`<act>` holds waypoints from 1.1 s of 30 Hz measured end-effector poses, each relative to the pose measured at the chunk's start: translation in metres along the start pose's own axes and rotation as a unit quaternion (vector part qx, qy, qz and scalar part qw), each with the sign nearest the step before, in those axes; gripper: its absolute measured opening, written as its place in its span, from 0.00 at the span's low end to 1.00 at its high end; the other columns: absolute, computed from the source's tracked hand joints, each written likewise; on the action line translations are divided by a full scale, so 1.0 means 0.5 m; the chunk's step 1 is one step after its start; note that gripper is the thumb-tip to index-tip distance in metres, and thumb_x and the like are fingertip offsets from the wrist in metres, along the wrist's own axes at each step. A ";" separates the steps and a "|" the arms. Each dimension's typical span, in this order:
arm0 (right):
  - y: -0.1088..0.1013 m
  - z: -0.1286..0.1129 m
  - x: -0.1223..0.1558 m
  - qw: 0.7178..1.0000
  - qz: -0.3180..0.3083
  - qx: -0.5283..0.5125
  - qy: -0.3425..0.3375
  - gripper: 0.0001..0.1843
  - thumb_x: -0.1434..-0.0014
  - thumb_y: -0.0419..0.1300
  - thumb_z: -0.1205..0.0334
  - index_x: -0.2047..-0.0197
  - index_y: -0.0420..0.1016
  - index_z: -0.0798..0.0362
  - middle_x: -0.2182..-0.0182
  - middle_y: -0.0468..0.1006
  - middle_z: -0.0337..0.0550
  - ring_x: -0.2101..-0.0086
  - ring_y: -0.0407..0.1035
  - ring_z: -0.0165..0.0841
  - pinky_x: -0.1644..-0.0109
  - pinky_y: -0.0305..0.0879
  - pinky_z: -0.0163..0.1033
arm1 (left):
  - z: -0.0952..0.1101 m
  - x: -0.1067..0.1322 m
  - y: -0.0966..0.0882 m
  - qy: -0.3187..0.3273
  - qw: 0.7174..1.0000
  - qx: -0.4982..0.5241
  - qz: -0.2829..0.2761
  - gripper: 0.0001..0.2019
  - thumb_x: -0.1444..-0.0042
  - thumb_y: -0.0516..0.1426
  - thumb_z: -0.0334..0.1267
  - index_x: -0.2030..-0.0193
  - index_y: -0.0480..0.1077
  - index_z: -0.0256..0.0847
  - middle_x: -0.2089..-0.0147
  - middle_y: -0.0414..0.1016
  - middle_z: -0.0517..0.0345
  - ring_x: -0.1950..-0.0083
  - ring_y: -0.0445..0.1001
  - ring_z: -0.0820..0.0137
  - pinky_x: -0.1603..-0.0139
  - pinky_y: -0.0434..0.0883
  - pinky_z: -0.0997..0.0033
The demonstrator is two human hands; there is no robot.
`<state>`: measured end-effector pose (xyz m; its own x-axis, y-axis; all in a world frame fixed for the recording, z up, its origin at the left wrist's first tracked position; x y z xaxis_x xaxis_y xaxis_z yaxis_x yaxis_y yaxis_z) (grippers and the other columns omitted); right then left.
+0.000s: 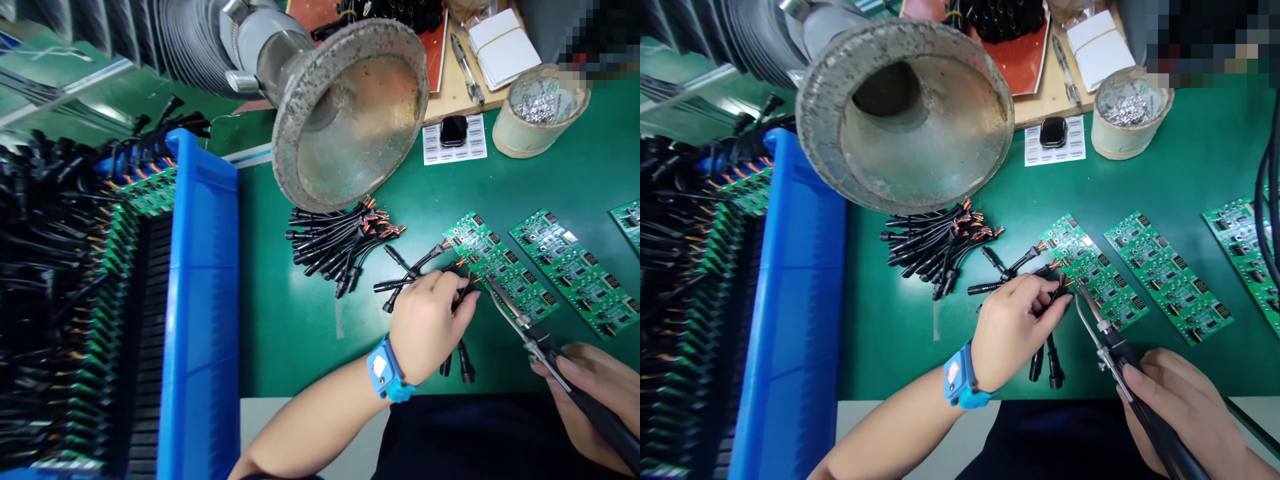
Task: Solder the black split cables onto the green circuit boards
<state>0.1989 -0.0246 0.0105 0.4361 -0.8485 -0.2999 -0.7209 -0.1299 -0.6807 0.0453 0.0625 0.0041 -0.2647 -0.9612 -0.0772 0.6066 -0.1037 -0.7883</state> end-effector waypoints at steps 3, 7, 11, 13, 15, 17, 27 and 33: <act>0.013 0.005 0.007 1.000 -0.019 0.008 0.004 0.34 0.45 0.54 0.76 0.37 0.52 0.47 0.70 0.77 0.43 0.71 0.73 0.35 0.70 0.72 0.41 | 0.000 -0.001 0.000 0.004 1.000 0.002 0.000 0.04 0.47 0.59 0.36 0.66 0.70 0.38 0.73 0.71 0.60 0.75 0.69 0.73 0.75 0.66 0.73; 0.024 0.013 0.017 0.999 -0.028 0.006 0.023 0.35 0.45 0.55 0.77 0.37 0.51 0.48 0.68 0.77 0.43 0.69 0.72 0.35 0.67 0.71 0.42 | 0.002 -0.001 0.000 0.010 1.000 0.003 0.001 0.04 0.47 0.59 0.36 0.66 0.70 0.38 0.72 0.72 0.59 0.74 0.69 0.73 0.74 0.67 0.73; 0.028 0.022 0.024 0.997 -0.037 0.015 0.063 0.21 0.43 0.55 0.74 0.47 0.63 0.51 0.70 0.76 0.42 0.70 0.71 0.34 0.66 0.69 0.42 | 0.003 -0.001 -0.001 0.009 1.000 0.002 0.000 0.04 0.46 0.58 0.35 0.66 0.70 0.38 0.72 0.72 0.59 0.73 0.69 0.73 0.73 0.67 0.73; 0.029 0.025 0.024 0.996 -0.043 0.025 0.079 0.13 0.42 0.54 0.71 0.53 0.67 0.52 0.72 0.75 0.41 0.72 0.70 0.33 0.68 0.69 0.41 | 0.003 -0.001 -0.002 0.004 1.000 -0.001 0.002 0.04 0.46 0.58 0.36 0.66 0.70 0.38 0.72 0.72 0.59 0.74 0.69 0.73 0.73 0.68 0.73; 0.030 0.027 0.023 0.995 -0.045 0.031 0.086 0.10 0.41 0.53 0.70 0.55 0.68 0.54 0.73 0.74 0.40 0.73 0.70 0.32 0.68 0.69 0.41 | 0.002 -0.001 -0.002 -0.001 1.000 -0.004 0.005 0.04 0.46 0.58 0.36 0.65 0.70 0.38 0.73 0.72 0.60 0.74 0.69 0.73 0.74 0.67 0.73; 0.033 0.029 0.022 0.994 -0.053 0.031 0.088 0.10 0.41 0.53 0.69 0.56 0.68 0.54 0.73 0.75 0.41 0.72 0.71 0.32 0.67 0.70 0.41 | 0.002 -0.001 -0.002 -0.004 1.000 -0.004 0.007 0.04 0.46 0.58 0.36 0.64 0.71 0.38 0.73 0.71 0.60 0.74 0.69 0.73 0.74 0.67 0.73; 0.028 0.031 0.022 0.996 -0.047 0.017 0.080 0.12 0.41 0.54 0.70 0.53 0.67 0.54 0.70 0.76 0.41 0.70 0.72 0.32 0.65 0.70 0.40 | -0.002 0.002 -0.001 -0.011 1.000 0.011 0.013 0.06 0.46 0.58 0.36 0.63 0.72 0.37 0.74 0.71 0.60 0.76 0.68 0.74 0.75 0.66 0.74; 0.007 0.011 0.006 1.000 0.001 -0.014 0.024 0.23 0.44 0.55 0.74 0.45 0.61 0.53 0.69 0.77 0.41 0.68 0.72 0.32 0.65 0.69 0.38 | -0.001 0.002 0.000 -0.009 1.000 0.012 0.014 0.06 0.46 0.58 0.36 0.63 0.72 0.37 0.74 0.71 0.59 0.76 0.68 0.74 0.76 0.67 0.74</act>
Point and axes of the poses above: each hand's wrist, its own x-axis away from the middle knuckle, its own y-axis out of the palm, z = x × y, the point moved 9 cm from there along -x, towards the middle knuckle
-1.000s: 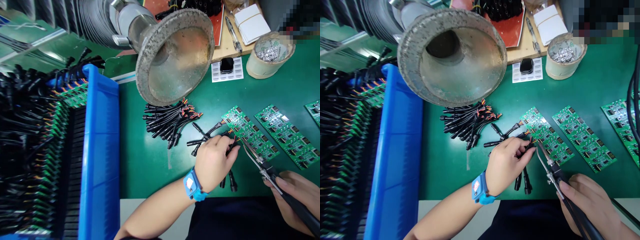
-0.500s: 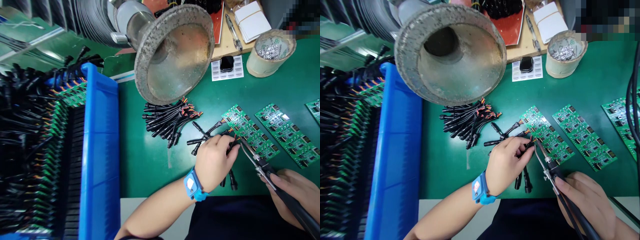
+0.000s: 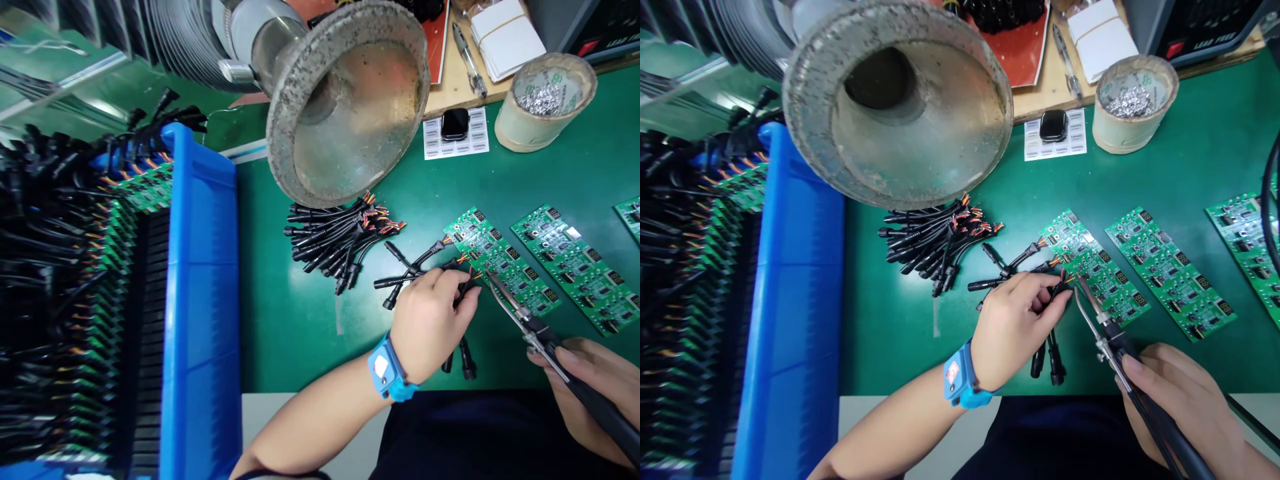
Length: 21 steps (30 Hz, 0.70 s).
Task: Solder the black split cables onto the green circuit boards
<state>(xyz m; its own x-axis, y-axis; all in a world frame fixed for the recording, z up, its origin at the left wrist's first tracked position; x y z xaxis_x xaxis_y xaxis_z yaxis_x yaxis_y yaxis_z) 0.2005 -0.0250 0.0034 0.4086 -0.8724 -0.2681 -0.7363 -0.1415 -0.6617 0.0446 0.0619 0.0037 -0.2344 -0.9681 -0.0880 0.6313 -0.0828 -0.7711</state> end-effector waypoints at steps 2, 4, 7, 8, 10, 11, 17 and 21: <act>0.006 0.004 0.001 1.000 -0.012 -0.001 0.007 0.22 0.42 0.55 0.73 0.45 0.61 0.52 0.69 0.77 0.40 0.68 0.71 0.31 0.64 0.68 0.37 | 0.000 -0.001 -0.001 0.001 1.000 -0.002 0.001 0.06 0.46 0.58 0.36 0.63 0.72 0.37 0.74 0.71 0.59 0.76 0.69 0.74 0.75 0.67 0.74; 0.012 0.013 0.006 0.999 -0.023 -0.005 0.027 0.20 0.41 0.54 0.73 0.46 0.62 0.52 0.68 0.78 0.40 0.67 0.71 0.30 0.62 0.68 0.37 | 0.001 -0.002 -0.002 0.002 1.000 -0.002 0.002 0.06 0.46 0.58 0.36 0.63 0.72 0.36 0.74 0.72 0.59 0.75 0.69 0.74 0.75 0.68 0.73; 0.019 0.021 0.012 0.998 -0.034 0.005 0.053 0.15 0.40 0.54 0.72 0.50 0.65 0.53 0.69 0.77 0.40 0.68 0.71 0.29 0.62 0.67 0.37 | 0.003 -0.003 -0.004 0.005 1.000 0.002 0.007 0.06 0.46 0.58 0.36 0.63 0.72 0.36 0.74 0.71 0.58 0.75 0.69 0.73 0.75 0.68 0.73; 0.020 0.021 0.013 0.998 -0.036 0.011 0.055 0.14 0.40 0.54 0.72 0.50 0.65 0.53 0.70 0.77 0.39 0.68 0.70 0.29 0.62 0.67 0.37 | 0.003 -0.003 -0.005 0.006 1.000 0.002 0.009 0.06 0.46 0.58 0.36 0.63 0.72 0.36 0.74 0.71 0.58 0.75 0.69 0.73 0.75 0.68 0.73; 0.021 0.019 0.012 0.998 -0.034 0.019 0.051 0.14 0.40 0.54 0.72 0.51 0.66 0.53 0.71 0.76 0.39 0.70 0.69 0.29 0.64 0.67 0.37 | 0.004 -0.003 -0.005 0.008 1.000 0.002 0.012 0.06 0.46 0.57 0.36 0.63 0.73 0.36 0.74 0.72 0.58 0.75 0.69 0.73 0.75 0.69 0.73; 0.021 0.017 0.011 0.998 -0.031 0.020 0.048 0.15 0.40 0.54 0.72 0.50 0.65 0.53 0.71 0.76 0.39 0.70 0.69 0.29 0.65 0.67 0.37 | 0.005 -0.003 -0.005 0.010 1.000 0.002 0.015 0.06 0.46 0.57 0.35 0.63 0.73 0.36 0.74 0.72 0.58 0.75 0.69 0.73 0.75 0.69 0.73; 0.023 0.016 0.013 0.998 -0.034 0.014 0.047 0.16 0.40 0.54 0.71 0.49 0.64 0.52 0.70 0.76 0.39 0.71 0.70 0.30 0.65 0.68 0.39 | 0.010 -0.001 -0.008 0.019 0.999 -0.004 0.031 0.07 0.46 0.57 0.34 0.63 0.74 0.35 0.74 0.72 0.57 0.76 0.69 0.73 0.74 0.70 0.73; 0.026 0.030 0.017 0.995 -0.048 0.031 0.084 0.10 0.39 0.52 0.68 0.54 0.67 0.52 0.70 0.77 0.40 0.70 0.72 0.31 0.65 0.70 0.39 | 0.014 -0.003 -0.008 0.019 0.999 -0.010 0.035 0.07 0.46 0.57 0.34 0.63 0.75 0.33 0.75 0.71 0.57 0.76 0.68 0.73 0.74 0.70 0.73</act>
Point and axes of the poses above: each hand's wrist, its own x-axis away from the middle knuckle, its own y-axis out of the palm, z = x × y, the point moved 9 cm from there along -x, towards the middle knuckle
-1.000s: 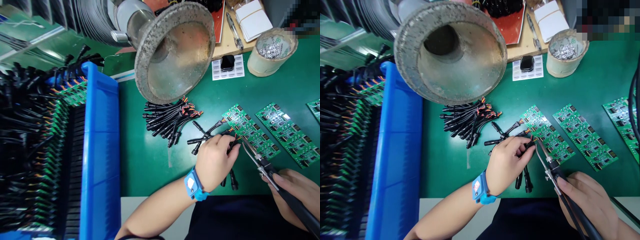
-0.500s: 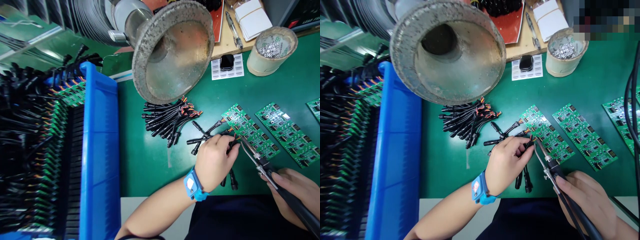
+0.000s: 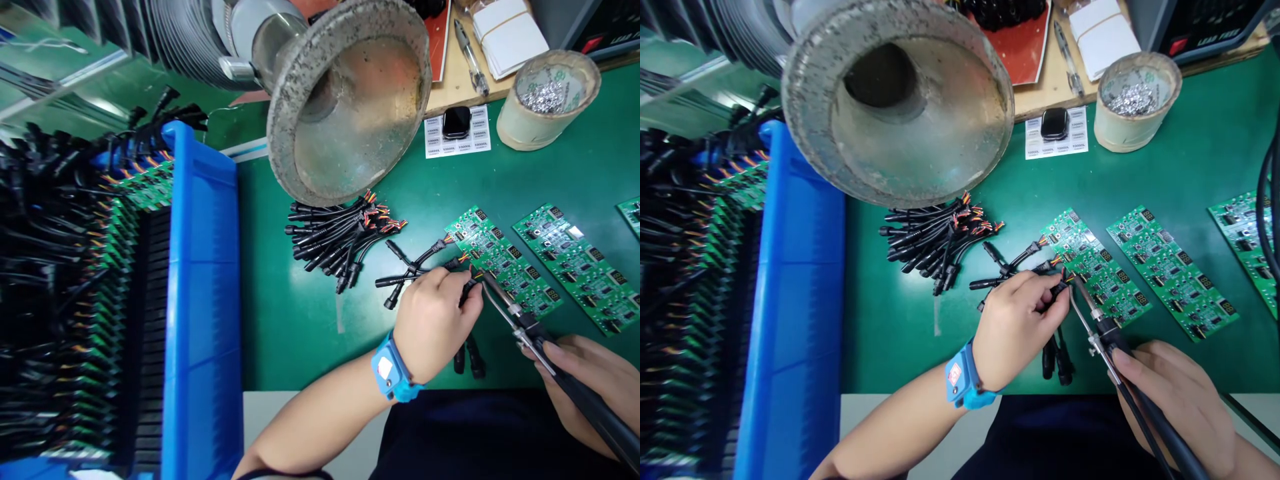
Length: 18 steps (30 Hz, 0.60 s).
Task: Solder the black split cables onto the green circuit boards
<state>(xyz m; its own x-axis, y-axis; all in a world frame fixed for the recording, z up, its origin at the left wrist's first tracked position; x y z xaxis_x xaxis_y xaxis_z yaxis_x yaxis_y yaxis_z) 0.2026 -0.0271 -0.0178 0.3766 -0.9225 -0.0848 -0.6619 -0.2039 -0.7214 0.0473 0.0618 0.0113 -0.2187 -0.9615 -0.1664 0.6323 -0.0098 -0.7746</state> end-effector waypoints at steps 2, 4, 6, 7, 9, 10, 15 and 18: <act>0.004 0.002 -0.002 1.000 -0.010 0.014 0.007 0.09 0.39 0.52 0.66 0.56 0.69 0.52 0.72 0.76 0.40 0.72 0.72 0.31 0.66 0.71 0.39 | 0.002 -0.001 0.000 -0.001 1.000 -0.004 -0.002 0.08 0.46 0.57 0.34 0.63 0.75 0.33 0.75 0.70 0.57 0.76 0.68 0.73 0.75 0.70 0.73; 0.003 -0.002 -0.005 1.000 -0.008 0.014 0.000 0.10 0.39 0.52 0.66 0.56 0.69 0.52 0.72 0.76 0.40 0.73 0.72 0.31 0.67 0.71 0.39 | 0.002 -0.003 0.002 -0.004 1.000 -0.009 -0.007 0.08 0.46 0.56 0.34 0.63 0.75 0.33 0.75 0.70 0.57 0.77 0.68 0.73 0.75 0.69 0.73; 0.004 -0.007 -0.007 1.000 -0.009 0.012 -0.010 0.11 0.40 0.52 0.67 0.54 0.69 0.53 0.72 0.76 0.40 0.73 0.72 0.31 0.68 0.71 0.39 | 0.001 -0.005 0.004 -0.008 1.000 -0.013 -0.015 0.08 0.46 0.56 0.34 0.63 0.75 0.34 0.76 0.69 0.58 0.77 0.68 0.74 0.75 0.69 0.73; 0.004 -0.010 -0.007 1.000 -0.009 0.014 -0.014 0.11 0.40 0.53 0.68 0.54 0.69 0.53 0.72 0.76 0.40 0.73 0.72 0.32 0.67 0.71 0.39 | 0.001 -0.005 0.005 -0.009 1.000 -0.015 -0.019 0.07 0.46 0.56 0.34 0.64 0.75 0.34 0.76 0.69 0.58 0.77 0.68 0.74 0.76 0.69 0.73; 0.004 -0.015 -0.007 0.999 -0.010 0.019 -0.025 0.12 0.40 0.53 0.69 0.52 0.68 0.54 0.71 0.76 0.41 0.72 0.72 0.32 0.67 0.71 0.39 | 0.000 -0.007 0.008 -0.011 0.999 -0.018 -0.027 0.07 0.46 0.56 0.34 0.65 0.75 0.35 0.76 0.69 0.58 0.77 0.68 0.73 0.76 0.69 0.73; 0.004 -0.018 -0.008 0.999 -0.009 0.018 -0.030 0.13 0.40 0.53 0.69 0.52 0.67 0.54 0.71 0.76 0.41 0.72 0.72 0.32 0.68 0.71 0.39 | -0.001 -0.007 0.010 -0.012 0.999 -0.020 -0.031 0.07 0.46 0.56 0.34 0.65 0.75 0.36 0.76 0.68 0.58 0.77 0.68 0.73 0.76 0.69 0.73; -0.020 -0.030 -0.014 0.997 0.033 -0.006 -0.068 0.24 0.43 0.54 0.74 0.44 0.62 0.51 0.71 0.76 0.40 0.72 0.72 0.33 0.69 0.71 0.38 | -0.007 -0.011 0.016 -0.024 0.998 -0.016 -0.050 0.07 0.46 0.55 0.34 0.66 0.75 0.37 0.77 0.67 0.59 0.76 0.68 0.73 0.76 0.69 0.73; -0.040 -0.036 -0.014 0.993 0.056 -0.037 -0.098 0.33 0.47 0.55 0.77 0.39 0.57 0.51 0.71 0.77 0.40 0.69 0.73 0.36 0.69 0.72 0.39 | -0.007 -0.014 0.016 -0.032 0.998 -0.018 -0.059 0.06 0.47 0.56 0.34 0.68 0.75 0.37 0.77 0.67 0.59 0.77 0.67 0.73 0.77 0.68 0.73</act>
<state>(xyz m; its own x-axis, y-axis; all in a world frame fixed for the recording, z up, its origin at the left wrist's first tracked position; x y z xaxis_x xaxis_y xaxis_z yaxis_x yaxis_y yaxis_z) 0.2014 -0.0224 0.0098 0.4115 -0.8608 -0.2993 -0.7504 -0.1337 -0.6473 0.0513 0.0695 0.0038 -0.2422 -0.9696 -0.0341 0.5778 -0.1159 -0.8079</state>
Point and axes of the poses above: each hand's wrist, its own x-axis away from the middle knuckle, its own y-axis out of the palm, z = x × y, the point moved 9 cm from there along -x, towards the middle knuckle
